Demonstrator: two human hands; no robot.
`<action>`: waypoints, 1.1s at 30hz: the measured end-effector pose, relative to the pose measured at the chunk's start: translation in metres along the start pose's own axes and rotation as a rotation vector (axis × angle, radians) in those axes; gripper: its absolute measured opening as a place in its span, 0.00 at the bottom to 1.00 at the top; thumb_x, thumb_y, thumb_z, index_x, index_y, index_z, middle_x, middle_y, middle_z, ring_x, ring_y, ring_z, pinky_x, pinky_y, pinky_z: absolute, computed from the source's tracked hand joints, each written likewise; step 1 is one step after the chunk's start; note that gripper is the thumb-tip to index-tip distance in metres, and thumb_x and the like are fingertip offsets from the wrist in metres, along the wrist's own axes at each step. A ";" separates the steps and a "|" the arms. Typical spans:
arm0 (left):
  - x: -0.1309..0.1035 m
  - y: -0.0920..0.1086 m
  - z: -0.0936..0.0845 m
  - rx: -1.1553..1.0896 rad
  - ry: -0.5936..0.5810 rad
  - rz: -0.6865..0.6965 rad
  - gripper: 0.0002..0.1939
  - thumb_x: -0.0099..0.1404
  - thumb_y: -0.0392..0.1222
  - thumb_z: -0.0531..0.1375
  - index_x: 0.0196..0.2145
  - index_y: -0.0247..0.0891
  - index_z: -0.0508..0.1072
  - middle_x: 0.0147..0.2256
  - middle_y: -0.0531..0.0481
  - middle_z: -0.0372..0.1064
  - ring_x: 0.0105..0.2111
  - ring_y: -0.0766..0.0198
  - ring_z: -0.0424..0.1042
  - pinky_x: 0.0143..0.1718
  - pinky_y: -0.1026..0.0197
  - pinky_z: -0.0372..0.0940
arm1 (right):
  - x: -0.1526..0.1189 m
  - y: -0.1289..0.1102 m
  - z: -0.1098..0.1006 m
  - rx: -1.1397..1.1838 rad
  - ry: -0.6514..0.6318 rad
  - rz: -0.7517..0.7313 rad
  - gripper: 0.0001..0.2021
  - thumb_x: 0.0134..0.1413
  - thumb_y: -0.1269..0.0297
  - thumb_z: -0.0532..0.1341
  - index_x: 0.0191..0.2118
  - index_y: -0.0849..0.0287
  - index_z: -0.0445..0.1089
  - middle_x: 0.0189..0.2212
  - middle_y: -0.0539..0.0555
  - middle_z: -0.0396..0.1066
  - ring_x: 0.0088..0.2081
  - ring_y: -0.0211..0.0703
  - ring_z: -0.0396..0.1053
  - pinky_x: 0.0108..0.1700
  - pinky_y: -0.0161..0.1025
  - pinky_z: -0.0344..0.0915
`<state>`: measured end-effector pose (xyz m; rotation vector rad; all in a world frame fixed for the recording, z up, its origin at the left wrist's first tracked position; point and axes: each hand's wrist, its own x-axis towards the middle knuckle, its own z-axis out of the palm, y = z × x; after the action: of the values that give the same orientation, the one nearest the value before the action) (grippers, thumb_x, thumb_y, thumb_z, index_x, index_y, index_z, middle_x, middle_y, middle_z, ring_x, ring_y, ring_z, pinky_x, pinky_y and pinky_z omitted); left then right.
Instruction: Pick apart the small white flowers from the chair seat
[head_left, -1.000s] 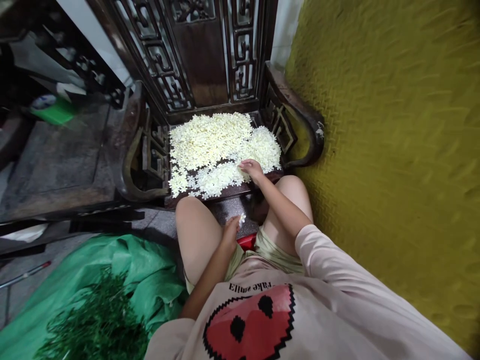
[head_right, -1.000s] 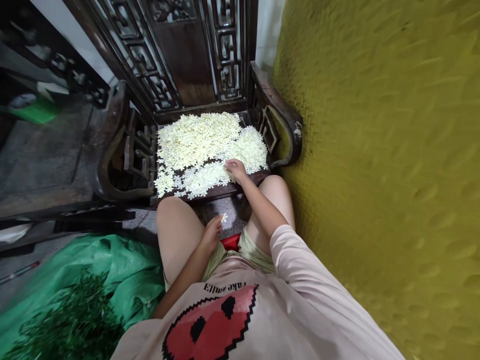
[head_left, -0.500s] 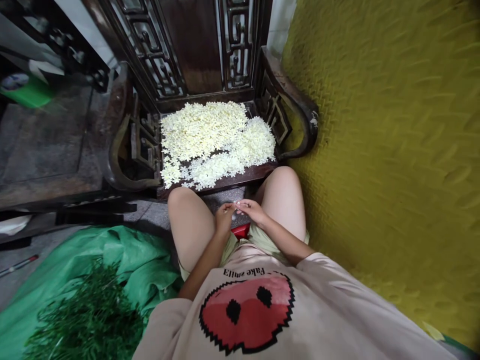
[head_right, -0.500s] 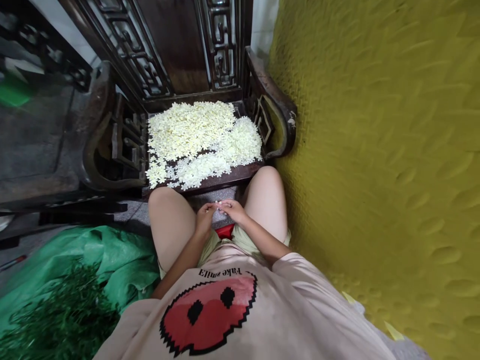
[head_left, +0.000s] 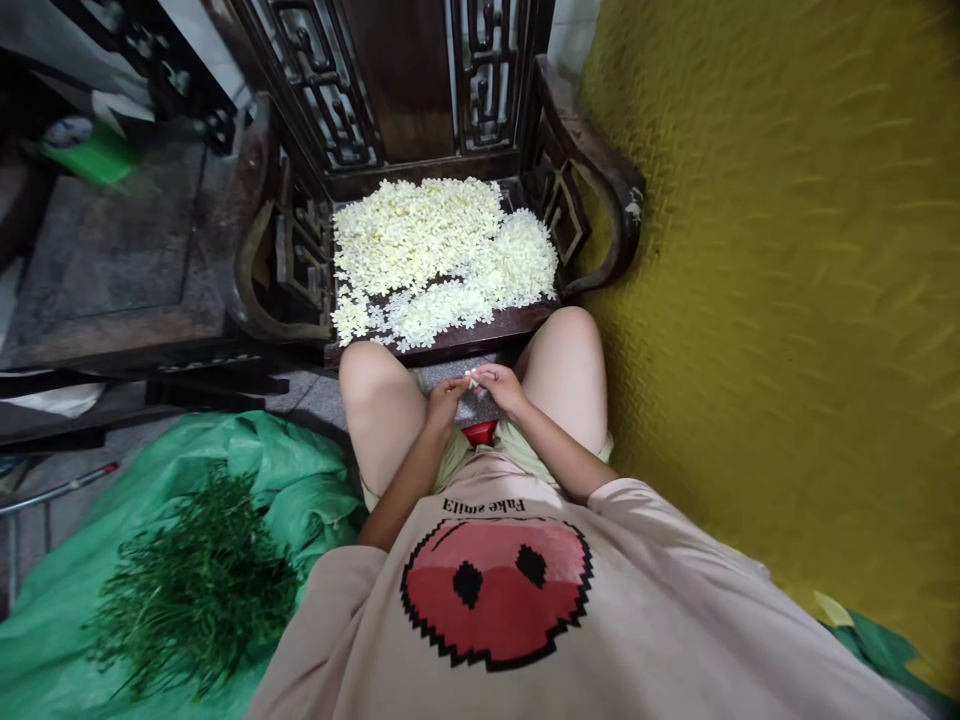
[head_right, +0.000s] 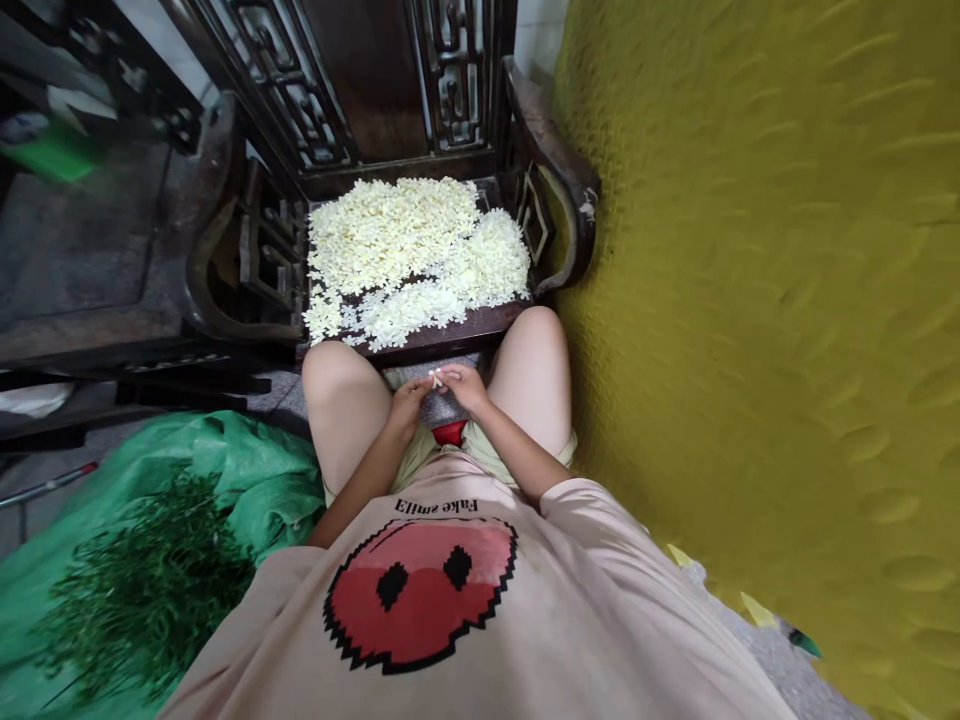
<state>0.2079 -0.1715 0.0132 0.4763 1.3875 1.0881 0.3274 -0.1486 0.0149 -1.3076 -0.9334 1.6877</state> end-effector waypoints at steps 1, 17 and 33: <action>0.000 0.001 0.000 0.004 -0.018 -0.016 0.10 0.44 0.43 0.67 0.19 0.35 0.71 0.19 0.54 0.64 0.23 0.70 0.59 0.26 0.66 0.52 | 0.000 0.000 0.000 0.000 0.004 -0.005 0.17 0.32 0.51 0.68 0.26 0.60 0.69 0.22 0.49 0.71 0.22 0.34 0.64 0.30 0.34 0.61; -0.002 0.009 0.002 0.045 0.010 0.117 0.09 0.46 0.43 0.65 0.24 0.36 0.74 0.25 0.52 0.68 0.28 0.67 0.64 0.32 0.65 0.57 | 0.005 -0.005 0.003 -0.069 -0.015 -0.075 0.14 0.42 0.51 0.63 0.24 0.58 0.65 0.20 0.47 0.66 0.25 0.34 0.62 0.31 0.33 0.59; -0.007 0.007 -0.002 0.308 0.165 0.361 0.09 0.51 0.41 0.64 0.33 0.42 0.73 0.20 0.57 0.55 0.23 0.68 0.55 0.28 0.67 0.50 | 0.005 -0.001 -0.002 0.099 -0.033 0.130 0.17 0.31 0.53 0.70 0.28 0.60 0.72 0.25 0.50 0.74 0.25 0.34 0.67 0.27 0.30 0.58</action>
<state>0.2045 -0.1743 0.0224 0.9037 1.6669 1.2271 0.3286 -0.1438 0.0133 -1.3019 -0.7882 1.8358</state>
